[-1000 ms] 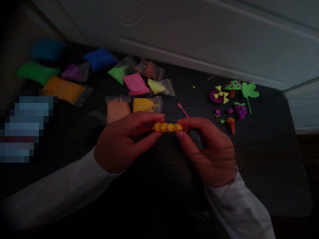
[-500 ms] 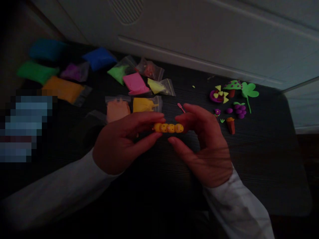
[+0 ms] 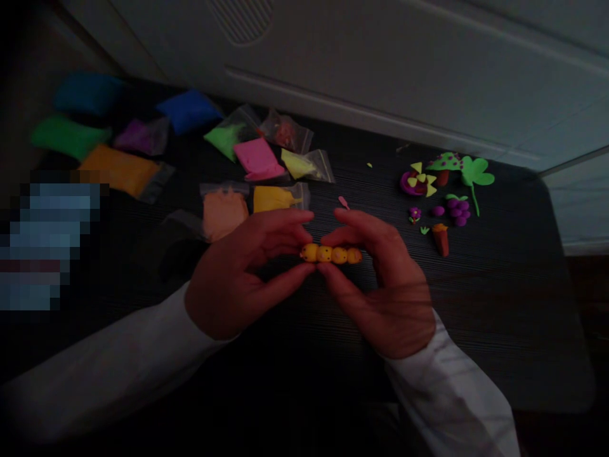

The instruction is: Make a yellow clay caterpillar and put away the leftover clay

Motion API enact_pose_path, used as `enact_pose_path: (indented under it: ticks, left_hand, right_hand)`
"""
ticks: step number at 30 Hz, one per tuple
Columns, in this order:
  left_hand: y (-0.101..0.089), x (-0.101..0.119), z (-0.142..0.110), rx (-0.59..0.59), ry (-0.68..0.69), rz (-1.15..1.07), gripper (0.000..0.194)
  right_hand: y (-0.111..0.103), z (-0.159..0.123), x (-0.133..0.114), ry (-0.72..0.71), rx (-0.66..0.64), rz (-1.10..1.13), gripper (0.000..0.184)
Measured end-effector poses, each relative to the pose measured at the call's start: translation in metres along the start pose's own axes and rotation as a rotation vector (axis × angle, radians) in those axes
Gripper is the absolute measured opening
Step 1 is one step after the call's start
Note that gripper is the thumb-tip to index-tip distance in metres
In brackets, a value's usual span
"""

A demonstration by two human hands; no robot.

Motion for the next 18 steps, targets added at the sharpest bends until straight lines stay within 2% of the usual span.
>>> enact_pose_path:
  ticks: [13,16,18]
  left_hand:
    - [0.0008,0.0003,-0.0003,0.018,-0.032,-0.087,0.042]
    - [0.0016,-0.0001,-0.0002,0.023,-0.100,-0.221,0.044]
    - [0.0023,-0.0018,0.0010,0.006,-0.194,-0.348,0.042]
  right_hand:
    - [0.0010,0.0000,-0.0016,-0.003,-0.010,-0.005,0.056]
    - [0.0005,0.0000,-0.0013,-0.014,0.007,0.031,0.056]
    - [0.0001,0.0001,-0.0007,-0.023,0.011,0.051,0.056]
Point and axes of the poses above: each hand's wrist, its own z-axis towards the middle knuckle, its own y-axis out of the palm, x = y × z, the point moved 4 cm from there along z, towards the middle knuckle, and after that the axes turned 7 degrees about z, right-handed, at the moved point
